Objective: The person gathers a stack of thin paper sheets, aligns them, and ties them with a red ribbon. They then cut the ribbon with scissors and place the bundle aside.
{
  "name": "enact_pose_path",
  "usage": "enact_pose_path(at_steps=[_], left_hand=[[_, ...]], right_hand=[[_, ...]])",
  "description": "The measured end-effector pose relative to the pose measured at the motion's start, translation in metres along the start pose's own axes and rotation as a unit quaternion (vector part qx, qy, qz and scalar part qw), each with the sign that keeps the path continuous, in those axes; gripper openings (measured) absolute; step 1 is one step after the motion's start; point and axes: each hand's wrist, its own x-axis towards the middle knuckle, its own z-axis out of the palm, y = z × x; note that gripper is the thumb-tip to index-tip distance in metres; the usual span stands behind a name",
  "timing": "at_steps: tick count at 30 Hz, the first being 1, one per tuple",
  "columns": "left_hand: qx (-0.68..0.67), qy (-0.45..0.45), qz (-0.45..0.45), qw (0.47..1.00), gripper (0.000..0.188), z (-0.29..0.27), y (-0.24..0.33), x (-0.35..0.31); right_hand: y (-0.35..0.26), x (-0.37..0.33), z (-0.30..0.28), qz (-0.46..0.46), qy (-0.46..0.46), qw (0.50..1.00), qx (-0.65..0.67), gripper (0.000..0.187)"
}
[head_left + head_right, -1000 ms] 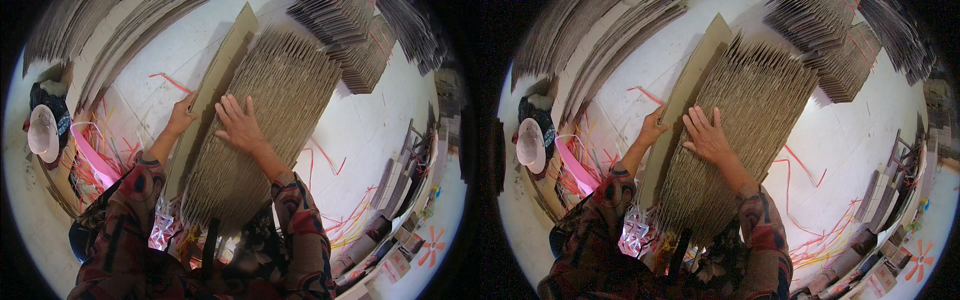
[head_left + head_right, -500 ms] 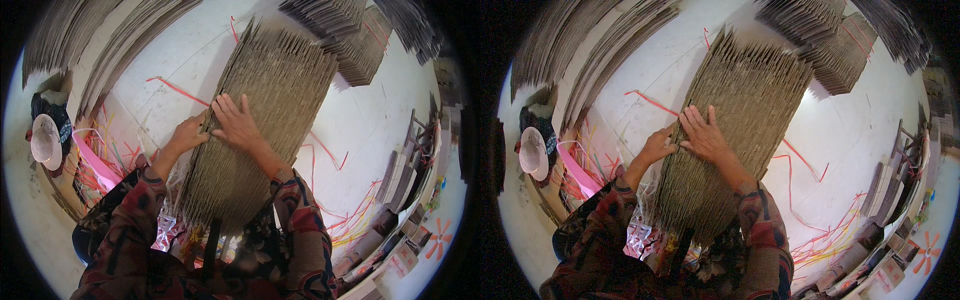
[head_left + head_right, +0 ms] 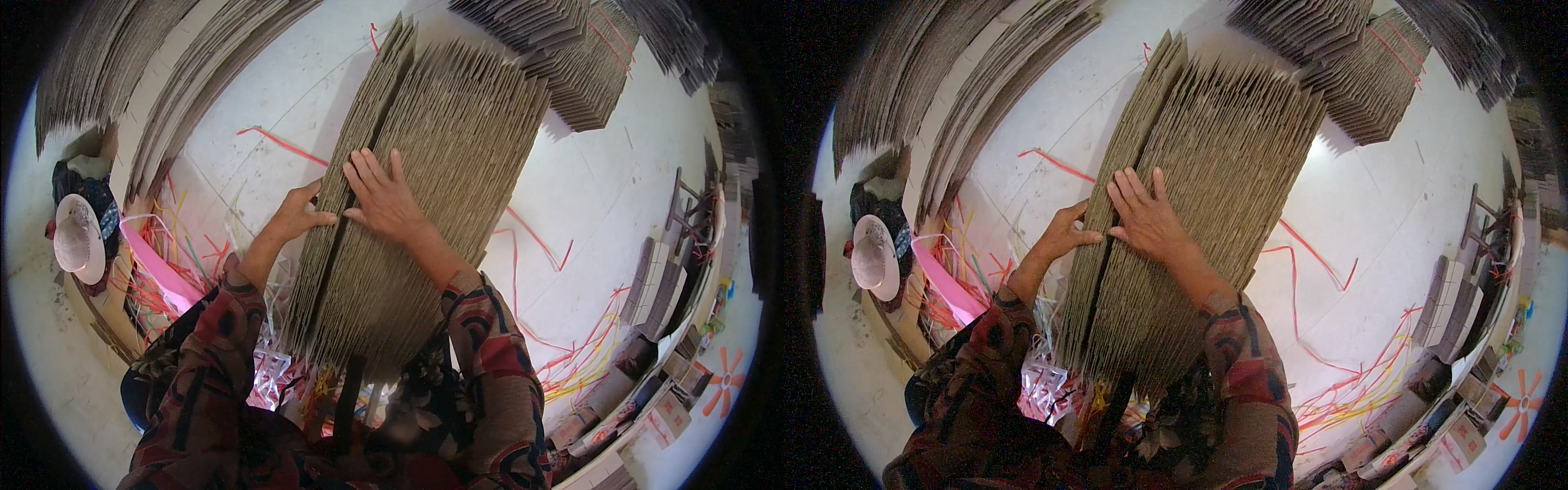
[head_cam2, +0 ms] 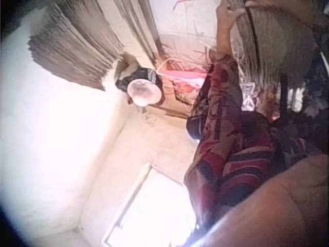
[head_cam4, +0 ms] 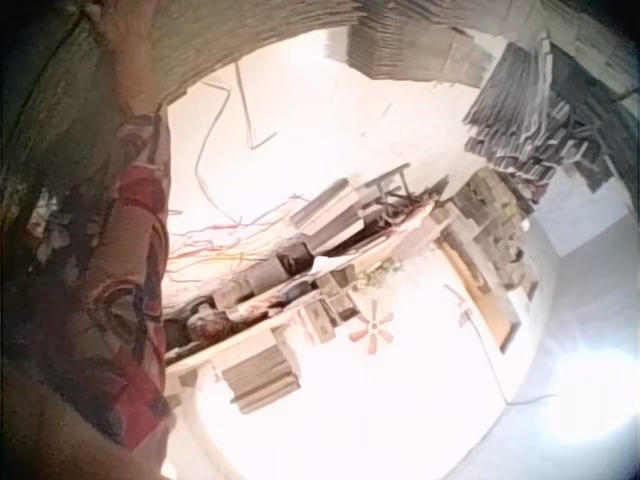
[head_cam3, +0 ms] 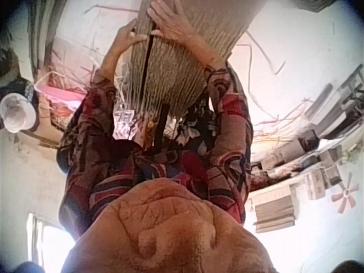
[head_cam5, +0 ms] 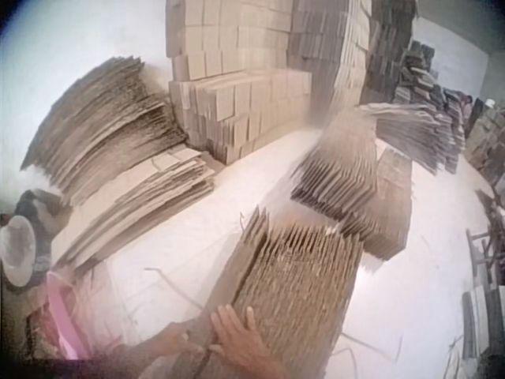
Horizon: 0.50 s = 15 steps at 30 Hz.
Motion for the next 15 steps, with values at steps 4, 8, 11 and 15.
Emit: enact_pose_path(at_steps=[4,8,11,15], left_hand=[[0.097,0.056,-0.080,0.991,0.098,0.010,0.008,-0.002],[0.144,0.054,-0.053,0.987,0.103,0.015,0.014,0.000],[0.089,0.047,-0.036,0.994,0.100,0.000,0.000,-0.002],[0.093,0.098,-0.006,0.991,0.091,-0.011,-0.001,-0.007]], right_hand=[[0.000,0.000,0.003,-0.002,0.008,1.000,0.003,0.078],[0.001,-0.002,0.002,-0.004,0.019,1.000,0.002,0.079],[0.000,0.000,0.002,-0.007,0.024,1.000,0.009,0.080],[0.001,0.001,0.006,-0.006,0.006,1.000,-0.017,0.081]])
